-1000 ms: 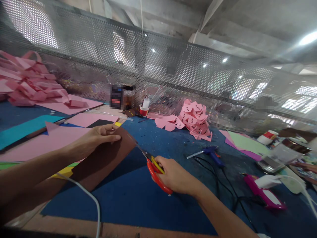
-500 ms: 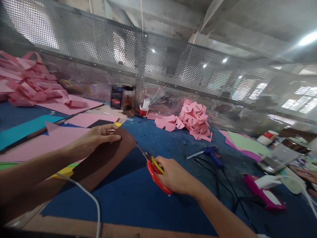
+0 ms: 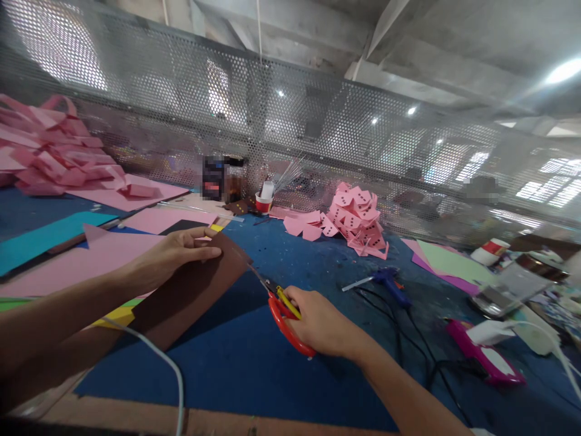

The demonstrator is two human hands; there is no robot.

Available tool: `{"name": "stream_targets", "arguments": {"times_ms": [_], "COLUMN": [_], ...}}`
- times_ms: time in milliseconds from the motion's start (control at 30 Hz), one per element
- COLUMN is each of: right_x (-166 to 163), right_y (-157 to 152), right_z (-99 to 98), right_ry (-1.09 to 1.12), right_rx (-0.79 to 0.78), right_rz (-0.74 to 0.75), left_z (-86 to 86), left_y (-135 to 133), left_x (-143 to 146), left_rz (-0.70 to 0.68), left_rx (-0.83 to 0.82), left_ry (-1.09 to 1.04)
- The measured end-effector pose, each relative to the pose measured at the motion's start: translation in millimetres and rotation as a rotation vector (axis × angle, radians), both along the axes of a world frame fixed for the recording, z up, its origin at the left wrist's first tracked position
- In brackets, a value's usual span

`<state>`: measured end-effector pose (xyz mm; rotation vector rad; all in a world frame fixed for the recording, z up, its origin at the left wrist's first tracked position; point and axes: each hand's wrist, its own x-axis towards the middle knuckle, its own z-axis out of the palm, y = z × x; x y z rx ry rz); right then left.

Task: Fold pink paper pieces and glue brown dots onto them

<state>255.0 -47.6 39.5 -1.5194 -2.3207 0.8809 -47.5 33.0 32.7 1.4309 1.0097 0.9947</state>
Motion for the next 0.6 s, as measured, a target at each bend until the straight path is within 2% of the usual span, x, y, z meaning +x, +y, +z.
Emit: {"name": "stream_targets", "arguments": {"times_ms": [600], "right_x": [0.1], "right_y": [0.9], "right_z": [-1.3], "right_ry": [-0.009], "right_rx": [0.024], "right_rz": [0.014], "left_z": [1.0], "left_y": [-1.6], "left_x": [-0.4], "left_rz": [-0.008], "left_rx": [-0.029], "left_ry": [0.003]}}
